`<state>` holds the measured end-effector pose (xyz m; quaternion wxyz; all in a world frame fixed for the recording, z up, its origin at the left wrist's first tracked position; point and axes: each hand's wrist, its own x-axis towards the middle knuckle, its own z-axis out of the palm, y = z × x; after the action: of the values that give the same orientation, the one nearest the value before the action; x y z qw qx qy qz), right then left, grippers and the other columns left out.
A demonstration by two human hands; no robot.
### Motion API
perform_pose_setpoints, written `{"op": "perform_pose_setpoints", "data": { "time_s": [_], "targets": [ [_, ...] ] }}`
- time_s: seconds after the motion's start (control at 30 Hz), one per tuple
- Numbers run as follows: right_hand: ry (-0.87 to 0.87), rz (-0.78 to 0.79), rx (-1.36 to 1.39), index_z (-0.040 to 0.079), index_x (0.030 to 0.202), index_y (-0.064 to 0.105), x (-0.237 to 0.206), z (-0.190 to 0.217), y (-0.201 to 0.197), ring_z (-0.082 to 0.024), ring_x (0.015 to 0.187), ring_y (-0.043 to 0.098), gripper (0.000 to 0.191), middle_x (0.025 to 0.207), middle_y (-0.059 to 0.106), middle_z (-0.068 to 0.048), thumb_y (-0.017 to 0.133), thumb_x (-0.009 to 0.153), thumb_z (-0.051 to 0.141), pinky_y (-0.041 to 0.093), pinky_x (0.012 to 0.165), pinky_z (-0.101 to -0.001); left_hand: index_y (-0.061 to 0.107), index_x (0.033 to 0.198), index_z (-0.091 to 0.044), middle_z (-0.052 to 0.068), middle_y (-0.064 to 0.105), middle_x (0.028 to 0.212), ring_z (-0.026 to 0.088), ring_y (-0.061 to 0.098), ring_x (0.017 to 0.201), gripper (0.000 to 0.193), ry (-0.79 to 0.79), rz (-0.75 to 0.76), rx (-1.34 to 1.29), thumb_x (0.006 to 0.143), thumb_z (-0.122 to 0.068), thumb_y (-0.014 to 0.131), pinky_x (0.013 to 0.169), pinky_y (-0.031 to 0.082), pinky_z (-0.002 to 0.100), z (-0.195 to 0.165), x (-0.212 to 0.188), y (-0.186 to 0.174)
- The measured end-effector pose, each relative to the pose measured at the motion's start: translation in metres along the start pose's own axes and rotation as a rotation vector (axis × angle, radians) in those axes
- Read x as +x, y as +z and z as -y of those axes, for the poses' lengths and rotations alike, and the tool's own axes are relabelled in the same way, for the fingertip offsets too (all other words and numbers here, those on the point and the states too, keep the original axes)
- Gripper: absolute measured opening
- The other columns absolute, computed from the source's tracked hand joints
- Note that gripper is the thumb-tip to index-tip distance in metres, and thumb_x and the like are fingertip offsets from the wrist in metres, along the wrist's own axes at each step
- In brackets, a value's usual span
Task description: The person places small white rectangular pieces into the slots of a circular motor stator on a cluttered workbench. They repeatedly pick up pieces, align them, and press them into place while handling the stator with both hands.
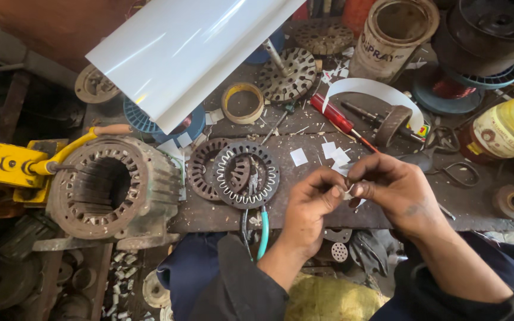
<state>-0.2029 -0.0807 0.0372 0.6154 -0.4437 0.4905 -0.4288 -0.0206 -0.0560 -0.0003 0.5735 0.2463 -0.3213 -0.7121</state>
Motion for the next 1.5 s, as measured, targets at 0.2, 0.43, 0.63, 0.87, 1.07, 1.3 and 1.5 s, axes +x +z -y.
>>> {"op": "perform_pose_setpoints", "data": {
  "time_s": [0.2, 0.43, 0.63, 0.87, 1.07, 1.3, 1.5],
  "targets": [
    [-0.435, 0.233, -0.436, 0.001, 0.088, 0.069, -0.008, 0.003, -0.004, -0.017, 0.097, 0.065, 0.014, 0.099, 0.069, -0.008, 0.078, 0.077, 0.0, 0.054, 0.084, -0.03, 0.065, 0.103, -0.003, -0.001, 0.064, 0.096, 0.01, 0.059, 0.093, 0.009, 0.016, 0.071, 0.16, 0.101, -0.011, 0.068, 0.087, 0.047, 0.026, -0.003, 0.006, -0.005],
    [-0.376, -0.004, -0.974, 0.011, 0.115, 0.072, 0.01, 0.016, -0.016, -0.024, 0.103, 0.069, 0.039, 0.113, 0.071, -0.009, 0.078, 0.078, 0.017, 0.056, 0.088, -0.0367, 0.071, 0.098, -0.004, 0.009, 0.071, 0.097, 0.025, 0.07, 0.091, 0.008, 0.343, -0.184, 1.059, 0.093, -0.009, 0.074, 0.08, 0.053, 0.033, -0.015, 0.006, -0.001],
    [-0.627, 0.038, -1.52, 0.014, 0.128, 0.071, 0.01, 0.002, -0.016, -0.033, 0.122, 0.059, 0.068, 0.129, 0.068, -0.012, 0.08, 0.061, 0.023, 0.045, 0.1, -0.044, 0.071, 0.1, -0.004, 0.012, 0.067, 0.108, 0.035, 0.067, 0.096, 0.014, 0.49, -0.035, 1.519, 0.087, -0.001, 0.068, 0.083, 0.052, 0.045, -0.006, -0.008, -0.012],
    [-0.77, 0.027, -1.475, 0.01, 0.115, 0.072, 0.009, 0.002, -0.021, -0.028, 0.11, 0.065, 0.041, 0.115, 0.07, -0.008, 0.075, 0.074, 0.013, 0.05, 0.097, -0.0431, 0.072, 0.113, -0.004, 0.008, 0.067, 0.119, 0.029, 0.061, 0.111, 0.027, 0.632, 0.066, 1.781, 0.089, -0.017, 0.071, 0.094, 0.047, 0.044, 0.0, -0.024, -0.032],
    [-0.823, 0.079, -1.314, 0.013, 0.103, 0.076, -0.009, -0.002, -0.019, -0.027, 0.093, 0.069, 0.039, 0.097, 0.07, -0.006, 0.069, 0.066, 0.003, 0.056, 0.086, -0.0404, 0.063, 0.132, 0.0, 0.013, 0.061, 0.13, 0.034, 0.058, 0.116, 0.054, 0.47, 0.088, 1.769, 0.091, -0.034, 0.073, 0.098, 0.047, 0.045, 0.007, -0.039, -0.028],
    [-0.757, -0.082, -1.406, 0.005, 0.099, 0.072, -0.005, -0.025, 0.01, -0.026, 0.091, 0.068, 0.029, 0.098, 0.069, -0.009, 0.067, 0.071, -0.002, 0.056, 0.082, -0.0391, 0.057, 0.141, 0.005, 0.016, 0.059, 0.135, 0.033, 0.056, 0.121, 0.075, 0.502, 0.127, 1.832, 0.085, -0.042, 0.076, 0.105, 0.045, 0.044, 0.016, -0.045, -0.03],
    [-0.615, -0.079, -1.445, 0.008, 0.092, 0.069, -0.007, -0.032, 0.022, -0.027, 0.089, 0.065, 0.019, 0.088, 0.063, -0.007, 0.068, 0.073, 0.004, 0.054, 0.075, -0.0413, 0.058, 0.142, 0.002, 0.013, 0.059, 0.135, 0.031, 0.055, 0.122, 0.071, 0.465, 0.122, 1.893, 0.083, -0.033, 0.077, 0.105, 0.044, 0.046, 0.018, -0.047, -0.03]
  ]
}}
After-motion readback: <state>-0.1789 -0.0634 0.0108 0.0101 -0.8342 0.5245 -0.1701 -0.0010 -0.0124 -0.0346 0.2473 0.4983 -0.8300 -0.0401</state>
